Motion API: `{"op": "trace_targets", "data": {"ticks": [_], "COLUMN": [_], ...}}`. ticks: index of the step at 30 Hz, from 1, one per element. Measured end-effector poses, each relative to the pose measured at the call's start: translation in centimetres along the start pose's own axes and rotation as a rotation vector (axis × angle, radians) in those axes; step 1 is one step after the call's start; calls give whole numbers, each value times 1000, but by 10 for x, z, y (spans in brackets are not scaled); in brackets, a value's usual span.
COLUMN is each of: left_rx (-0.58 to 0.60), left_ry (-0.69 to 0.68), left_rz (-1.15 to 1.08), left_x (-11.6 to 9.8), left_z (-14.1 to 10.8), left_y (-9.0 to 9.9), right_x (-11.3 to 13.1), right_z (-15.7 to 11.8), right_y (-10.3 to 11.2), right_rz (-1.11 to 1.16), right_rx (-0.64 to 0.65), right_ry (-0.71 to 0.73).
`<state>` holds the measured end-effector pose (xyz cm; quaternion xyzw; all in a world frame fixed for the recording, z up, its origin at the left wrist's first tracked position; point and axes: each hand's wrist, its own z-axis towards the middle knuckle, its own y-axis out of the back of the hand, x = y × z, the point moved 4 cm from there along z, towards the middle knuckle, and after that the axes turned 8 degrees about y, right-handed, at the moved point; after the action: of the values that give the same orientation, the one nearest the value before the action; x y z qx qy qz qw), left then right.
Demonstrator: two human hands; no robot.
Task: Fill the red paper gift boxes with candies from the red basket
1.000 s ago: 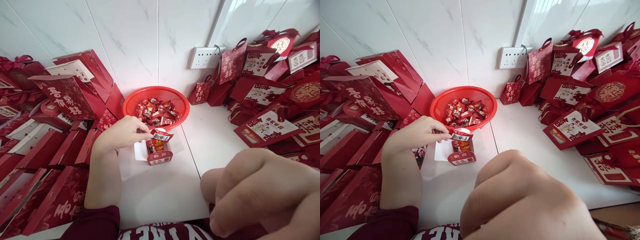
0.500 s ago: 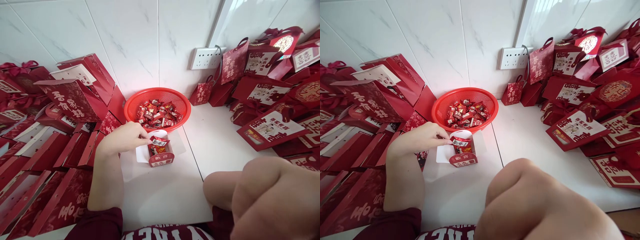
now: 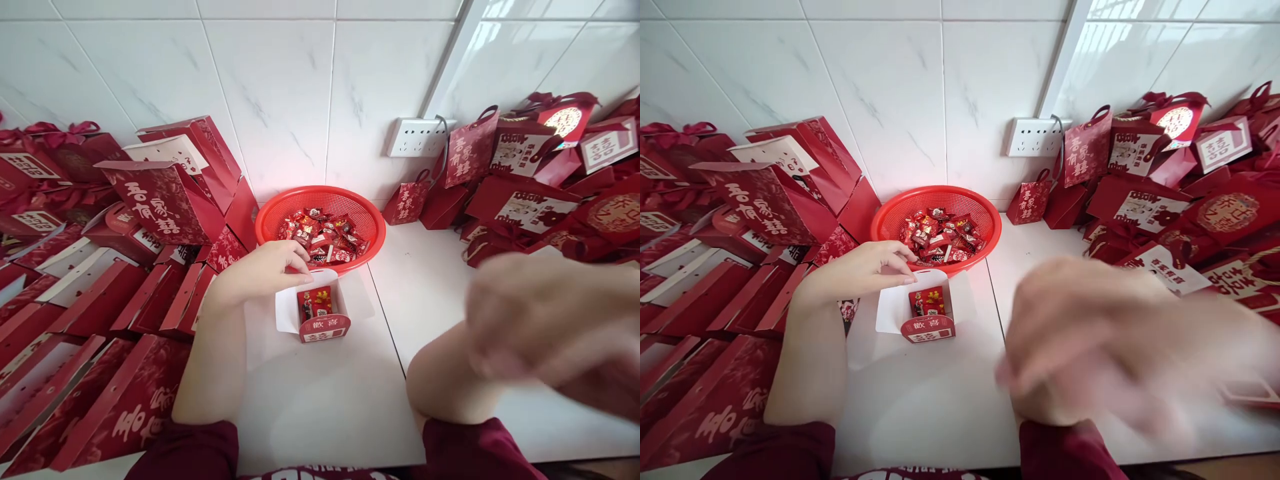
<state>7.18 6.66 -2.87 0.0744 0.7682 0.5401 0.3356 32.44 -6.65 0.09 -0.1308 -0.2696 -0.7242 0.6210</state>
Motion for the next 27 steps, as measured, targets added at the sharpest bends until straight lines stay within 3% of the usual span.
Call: {"op": "trace_targets", "data": {"ticks": [2,3,4,5,7,8,10,14,19,23,27], "left_rx": [35,59,73,74,50,42,50,78,92,93,77], "left_ry": [-5,-7,-8,-4,15,25,39,54,48,45,39], "left_rz": [16,13,6,-7,-30,-39,-54,-73,-69,-54,-49], "left_x": [4,5,7,8,10,11,13,15,13,14,15], "left_z": [5,6,8,8,8,8,6,6,10,12,13], "left_y": [-4,-6,-7,-8,-7,-6,-5,-5,-5,-5,-5], "right_x": [-36,-61,-87,-112,-157,-174,-197,-215,-218,-216,-215], "right_z": [28,39,48,54,56,52,44,29,28,30,30], "right_y": [-15,-24,-37,-51,-76,-87,-102,-117,-122,-119,-115], "right_rz": [151,164,158,123,-156,-304,-398,-505,-568,-541,-481], "right_rx": [-73,-128,-70,57,349,553,769,979,1067,1063,949], "right_ry": [93,38,-86,-205,-432,-509,-587,-704,-748,-741,-685]}}
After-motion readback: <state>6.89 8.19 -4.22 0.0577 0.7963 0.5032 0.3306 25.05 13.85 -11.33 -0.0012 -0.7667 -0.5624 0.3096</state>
